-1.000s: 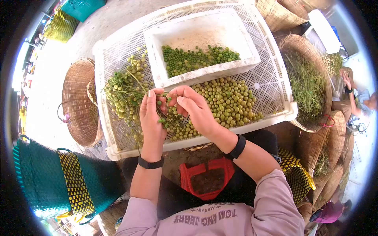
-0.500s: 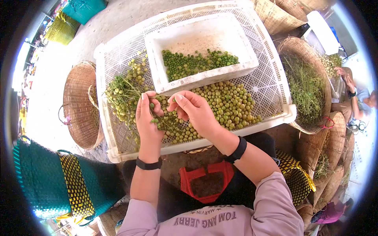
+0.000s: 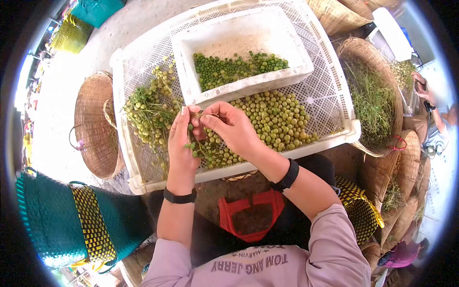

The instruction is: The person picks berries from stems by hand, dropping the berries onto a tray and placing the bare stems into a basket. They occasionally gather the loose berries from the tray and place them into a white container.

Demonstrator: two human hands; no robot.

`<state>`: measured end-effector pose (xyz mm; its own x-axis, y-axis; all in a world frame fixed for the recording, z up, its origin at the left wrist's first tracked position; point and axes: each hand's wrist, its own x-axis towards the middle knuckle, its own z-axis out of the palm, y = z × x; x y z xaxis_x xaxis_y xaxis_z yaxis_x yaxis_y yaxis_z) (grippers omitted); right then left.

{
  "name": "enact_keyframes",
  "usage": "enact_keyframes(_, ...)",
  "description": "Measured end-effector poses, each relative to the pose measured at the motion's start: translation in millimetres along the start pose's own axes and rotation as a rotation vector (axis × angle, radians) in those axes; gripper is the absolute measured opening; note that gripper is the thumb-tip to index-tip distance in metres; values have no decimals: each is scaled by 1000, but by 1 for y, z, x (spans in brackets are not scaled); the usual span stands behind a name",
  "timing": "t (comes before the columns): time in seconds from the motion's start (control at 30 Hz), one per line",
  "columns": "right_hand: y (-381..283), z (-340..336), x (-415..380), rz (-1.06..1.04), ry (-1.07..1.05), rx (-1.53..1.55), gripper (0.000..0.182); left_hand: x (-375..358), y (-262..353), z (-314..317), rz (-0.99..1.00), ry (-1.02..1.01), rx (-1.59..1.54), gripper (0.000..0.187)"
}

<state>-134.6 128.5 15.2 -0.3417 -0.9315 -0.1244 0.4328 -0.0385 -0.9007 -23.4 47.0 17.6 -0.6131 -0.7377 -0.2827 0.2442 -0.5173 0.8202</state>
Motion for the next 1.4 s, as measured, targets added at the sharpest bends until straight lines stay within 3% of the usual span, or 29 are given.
enact_keyframes(0.23, 11, -4, 1, 139, -47, 335, 15, 0, 6, 4, 42, 188, 8, 27)
enact_keyframes(0.3, 8, -3, 1, 171, -33, 358, 14, 4, -1, -4, 99, 126, 54, 29)
enact_keyframes(0.43, 12, -2, 1, 173, -23, 113, 17, 5, -6, -4, 151, 69, 133, 31)
enact_keyframes(0.5, 23, 4, 5, -44, 17, -98, 17, 4, -6, 0, 178, 30, 141, 31)
enact_keyframes(0.67, 19, 0, 3, -24, 10, -105, 14, 4, -3, 2, 206, 42, 217, 28)
enact_keyframes(0.8, 9, -7, -1, 92, -52, 113, 13, 6, -3, -3, 158, 96, 182, 26)
enact_keyframes(0.97, 11, -13, 1, 210, -143, 380, 17, 8, 4, -9, 315, 185, 404, 27)
enact_keyframes(1.03, 15, 1, 1, -141, -37, -234, 21, 8, 5, -6, 360, 208, 459, 26)
enact_keyframes(1.07, 10, 2, -6, -155, -35, -490, 24, 8, 5, -6, 406, 228, 512, 26)
enact_keyframes(1.1, 10, 3, -6, -153, -36, -491, 24, 8, 4, -6, 406, 230, 511, 26)
enact_keyframes(1.17, 11, 4, -7, -171, -38, -711, 24, 7, 3, -8, 369, 185, 536, 30)
enact_keyframes(1.2, 9, 6, -8, -86, 0, -607, 20, 5, 7, -1, 368, 183, 536, 30)
enact_keyframes(1.23, 9, 5, -7, -86, 2, -606, 20, 1, 13, 11, 235, 164, 358, 31)
enact_keyframes(1.27, 10, 4, -4, -105, 13, -397, 18, -2, 17, 17, 103, 144, 180, 33)
enact_keyframes(1.3, 10, 3, -2, -123, 23, -189, 16, -2, 16, 12, 101, 142, 180, 33)
enact_keyframes(1.4, 5, -2, -3, -65, 40, -180, 16, 5, 16, -13, -131, -160, 346, 25)
